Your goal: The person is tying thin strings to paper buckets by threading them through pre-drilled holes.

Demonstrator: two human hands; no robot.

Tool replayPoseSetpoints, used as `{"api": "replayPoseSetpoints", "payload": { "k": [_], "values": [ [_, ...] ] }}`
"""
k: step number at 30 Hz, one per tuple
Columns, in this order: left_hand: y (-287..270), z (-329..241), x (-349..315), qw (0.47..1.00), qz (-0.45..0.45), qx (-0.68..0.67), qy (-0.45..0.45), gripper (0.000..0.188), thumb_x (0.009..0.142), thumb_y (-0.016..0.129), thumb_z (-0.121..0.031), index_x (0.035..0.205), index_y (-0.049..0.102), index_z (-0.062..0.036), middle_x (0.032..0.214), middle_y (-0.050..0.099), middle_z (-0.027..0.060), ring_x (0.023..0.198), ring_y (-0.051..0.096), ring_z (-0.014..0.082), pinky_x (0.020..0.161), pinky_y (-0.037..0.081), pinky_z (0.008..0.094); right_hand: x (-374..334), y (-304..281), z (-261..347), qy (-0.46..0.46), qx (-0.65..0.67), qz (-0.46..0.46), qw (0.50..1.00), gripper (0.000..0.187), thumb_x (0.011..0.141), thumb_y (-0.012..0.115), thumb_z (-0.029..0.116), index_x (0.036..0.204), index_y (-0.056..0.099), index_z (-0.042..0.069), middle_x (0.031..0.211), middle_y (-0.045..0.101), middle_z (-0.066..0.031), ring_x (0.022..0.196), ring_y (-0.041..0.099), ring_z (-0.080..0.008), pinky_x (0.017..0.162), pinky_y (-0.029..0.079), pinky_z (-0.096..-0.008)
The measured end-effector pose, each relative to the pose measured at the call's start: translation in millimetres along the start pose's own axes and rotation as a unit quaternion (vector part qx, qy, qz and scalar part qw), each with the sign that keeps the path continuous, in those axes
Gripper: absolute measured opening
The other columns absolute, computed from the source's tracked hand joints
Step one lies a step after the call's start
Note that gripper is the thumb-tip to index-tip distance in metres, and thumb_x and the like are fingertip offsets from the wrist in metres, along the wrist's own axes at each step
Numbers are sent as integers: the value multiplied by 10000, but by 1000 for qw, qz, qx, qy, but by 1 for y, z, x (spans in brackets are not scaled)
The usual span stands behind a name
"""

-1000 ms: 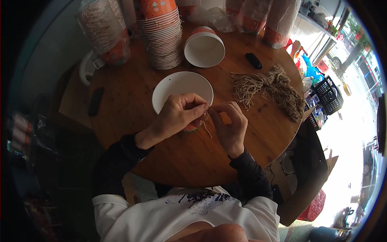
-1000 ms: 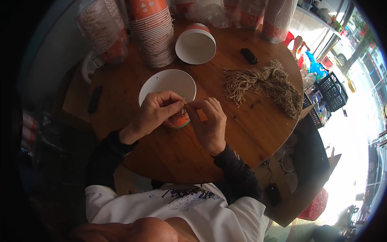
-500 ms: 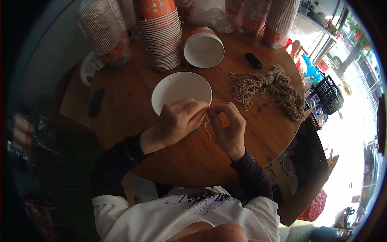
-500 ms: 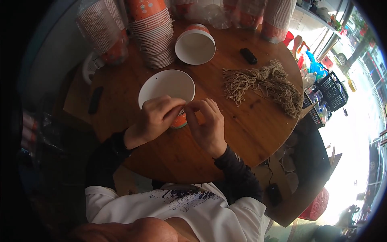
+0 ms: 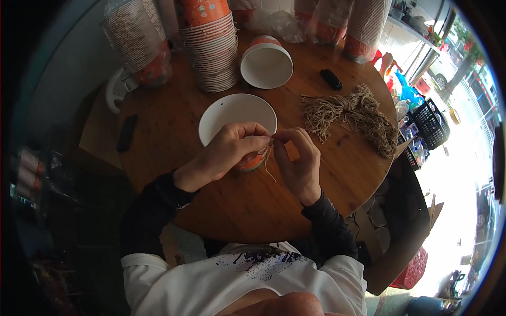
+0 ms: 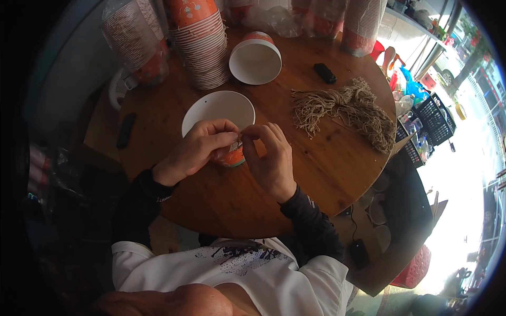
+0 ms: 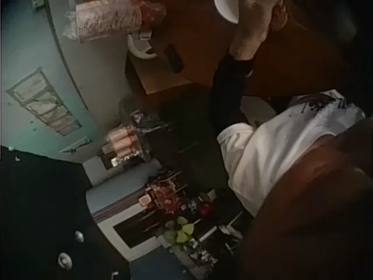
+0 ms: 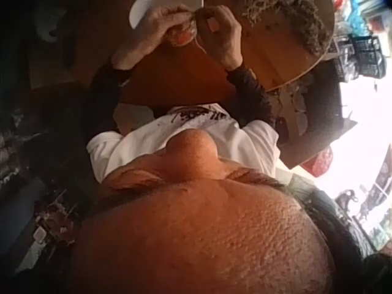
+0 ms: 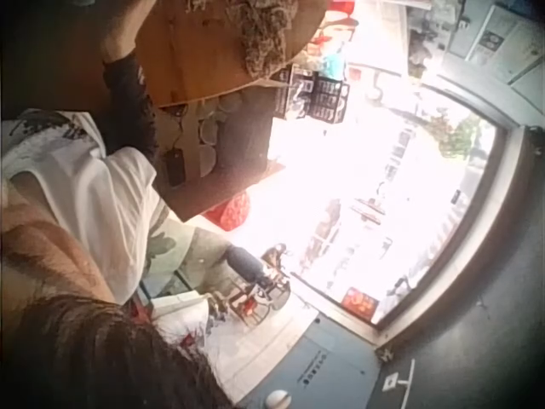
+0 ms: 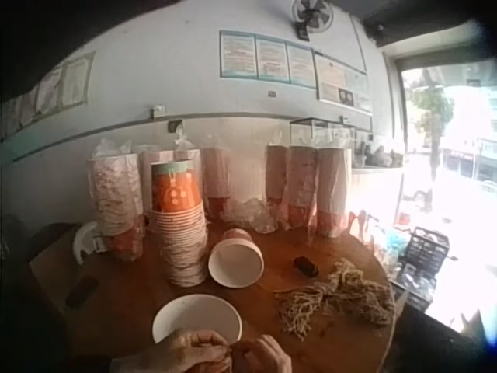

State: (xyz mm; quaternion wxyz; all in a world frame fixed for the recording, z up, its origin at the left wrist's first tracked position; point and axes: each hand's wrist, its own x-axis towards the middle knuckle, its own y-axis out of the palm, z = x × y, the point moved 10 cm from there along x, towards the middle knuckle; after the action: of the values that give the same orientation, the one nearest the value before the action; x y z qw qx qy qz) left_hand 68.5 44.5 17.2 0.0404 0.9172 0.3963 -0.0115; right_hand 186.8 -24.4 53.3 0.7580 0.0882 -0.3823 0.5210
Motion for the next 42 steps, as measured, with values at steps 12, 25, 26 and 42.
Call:
{"api": "replayPoseSetpoints", "payload": {
  "k": [12,25,26,42],
  "values": [
    [7,14,6,983,19,-172,-69,181,954,607,-181,963,650,-5,710,609,7,494,486,47,408,347,197,4,-8,14,-62,-13,-40,997,223,770,725,-13,976,664,44,908,642,-87,842,630,-253,727,507,-336],
    [-2,-25,-3,974,-51,200,95,106,938,618,-99,964,657,-4,804,669,11,721,609,41,662,501,199,-6,4,-42,193,216,-6,957,22,938,583,29,958,574,28,794,648,-64,616,576,-99,539,453,-240],
    [-2,-24,-4,974,-52,200,95,106,938,618,-99,964,657,-4,804,669,11,721,609,41,662,501,199,-8,9,-46,229,246,18,942,36,970,533,65,984,541,32,800,647,-65,560,558,-85,480,421,-214],
    [1,-37,-12,914,-65,319,242,75,842,662,-59,889,618,-21,806,607,34,696,570,79,636,480,240,-8,2,-45,219,250,-4,943,52,978,514,70,948,506,29,703,533,6,567,479,-47,497,399,-209]
  ]
}}
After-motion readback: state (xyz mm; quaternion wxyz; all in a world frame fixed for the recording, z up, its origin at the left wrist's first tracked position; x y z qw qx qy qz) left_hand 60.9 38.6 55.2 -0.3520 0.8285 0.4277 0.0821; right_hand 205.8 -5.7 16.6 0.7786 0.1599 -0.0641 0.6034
